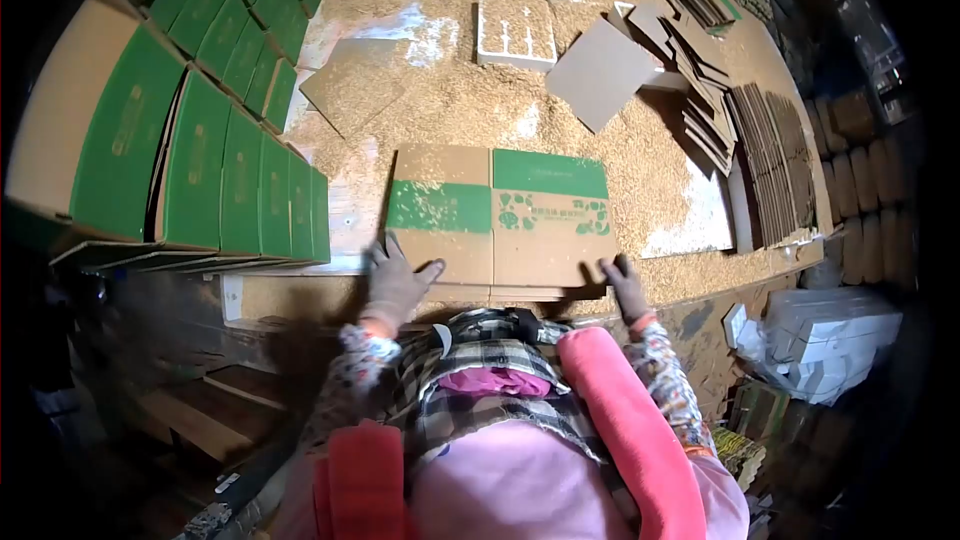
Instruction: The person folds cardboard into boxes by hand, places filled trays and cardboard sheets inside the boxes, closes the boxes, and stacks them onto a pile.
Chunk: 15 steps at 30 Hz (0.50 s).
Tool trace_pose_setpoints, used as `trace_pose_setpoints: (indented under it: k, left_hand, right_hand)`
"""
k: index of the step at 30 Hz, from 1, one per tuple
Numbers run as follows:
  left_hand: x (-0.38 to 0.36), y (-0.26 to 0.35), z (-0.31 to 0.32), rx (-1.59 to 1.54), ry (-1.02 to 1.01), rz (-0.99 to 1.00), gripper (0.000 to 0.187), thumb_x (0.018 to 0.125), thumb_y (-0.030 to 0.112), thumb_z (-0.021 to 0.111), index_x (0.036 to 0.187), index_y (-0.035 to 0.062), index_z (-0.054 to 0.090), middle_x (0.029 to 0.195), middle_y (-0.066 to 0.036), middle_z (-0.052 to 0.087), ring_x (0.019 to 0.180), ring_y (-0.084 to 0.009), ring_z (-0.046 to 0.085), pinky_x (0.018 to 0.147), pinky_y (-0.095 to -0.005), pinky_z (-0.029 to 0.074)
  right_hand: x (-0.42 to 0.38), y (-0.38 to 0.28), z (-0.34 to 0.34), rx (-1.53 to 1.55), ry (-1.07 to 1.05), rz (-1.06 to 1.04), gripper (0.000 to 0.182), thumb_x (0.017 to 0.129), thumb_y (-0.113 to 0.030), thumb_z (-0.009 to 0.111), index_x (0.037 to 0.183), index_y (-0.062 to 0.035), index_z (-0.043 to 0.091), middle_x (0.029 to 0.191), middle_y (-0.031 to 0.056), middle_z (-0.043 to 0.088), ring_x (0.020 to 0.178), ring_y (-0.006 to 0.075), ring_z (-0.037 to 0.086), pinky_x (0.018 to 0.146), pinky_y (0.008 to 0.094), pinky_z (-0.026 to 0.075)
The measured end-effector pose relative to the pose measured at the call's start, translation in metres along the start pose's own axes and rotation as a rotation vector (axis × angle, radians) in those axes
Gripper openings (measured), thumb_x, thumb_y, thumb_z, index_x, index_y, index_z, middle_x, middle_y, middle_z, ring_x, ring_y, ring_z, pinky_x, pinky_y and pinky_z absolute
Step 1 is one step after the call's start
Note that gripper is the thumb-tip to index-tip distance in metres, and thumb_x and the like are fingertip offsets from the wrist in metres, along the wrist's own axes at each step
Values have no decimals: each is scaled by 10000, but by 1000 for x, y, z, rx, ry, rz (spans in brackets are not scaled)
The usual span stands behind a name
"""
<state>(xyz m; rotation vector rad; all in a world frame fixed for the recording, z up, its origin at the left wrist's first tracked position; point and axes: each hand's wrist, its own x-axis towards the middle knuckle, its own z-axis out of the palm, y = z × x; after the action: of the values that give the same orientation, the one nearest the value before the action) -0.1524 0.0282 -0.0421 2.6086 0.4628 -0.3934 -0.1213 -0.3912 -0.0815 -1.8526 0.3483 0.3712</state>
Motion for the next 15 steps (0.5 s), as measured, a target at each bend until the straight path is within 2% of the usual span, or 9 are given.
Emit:
trace_pose_setpoints:
  k: [2,5,7,9,10,12,13,14,15]
  left_hand:
    - [-24,25,-91,-70,177,397,722,757,443,698,1257,-32,485,1208,-269,516,1113,-386,517,978,-428,405]
    - [-18,72,-155,-647,-14,343,536,784,328,688,1138,-53,561,1018,-194,628,920,-314,618,880,-358,475]
    - [36,66,-134,-451,201,641,372,810,249,662,1044,-35,610,835,-133,663,798,-270,644,797,-324,506]
    - [72,91,-162,-647,134,135,212,858,213,584,940,29,650,819,-137,669,804,-291,652,740,-366,521]
    - [71,96,-166,-651,162,136,212,858,213,584,940,29,650,819,-137,669,804,-291,652,740,-366,521]
    - [72,118,-170,364,223,625,275,901,268,495,857,65,675,859,-165,667,786,-332,649,723,-415,516]
    - [22,167,-177,361,64,505,374,914,323,433,838,50,678,864,-207,647,763,-373,633,725,-458,503]
    - [11,184,-152,384,26,452,431,912,364,422,808,38,684,840,-219,645,786,-370,632,751,-466,490]
    - [4,189,-130,371,-195,688,484,910,408,424,745,33,681,804,-213,641,827,-366,626,779,-464,479]
  right_hand:
    - [-35,-82,-33,241,1,-141,651,916,-370,552,1367,60,365,1355,205,453,1255,265,441,1062,336,331]
    - [-23,-153,-37,160,428,-545,368,941,-191,540,1218,36,458,1081,112,529,997,176,505,959,302,382]
    - [20,-165,-26,341,478,-466,334,916,-158,578,1171,25,464,1070,96,520,1028,174,490,943,305,394]
    - [28,-192,-22,378,335,-628,322,900,-136,597,1145,25,464,1032,85,512,998,172,498,889,301,425]
    - [36,-197,-30,347,198,-699,312,902,-126,594,1146,31,479,1003,71,522,937,155,516,835,291,448]
    - [74,-177,-53,-552,268,-812,359,905,-166,587,1156,72,492,1049,107,554,953,170,545,860,300,449]
    - [90,-176,-49,-328,66,-523,407,900,-194,597,1168,92,490,1124,140,549,1014,183,539,888,309,441]
    - [99,-175,-18,-219,270,-543,621,838,-292,659,1244,107,411,1255,189,459,1148,234,457,973,330,372]
    - [107,-173,13,-107,472,-570,841,776,-390,721,1319,122,333,1385,239,368,1281,284,374,1057,350,304]
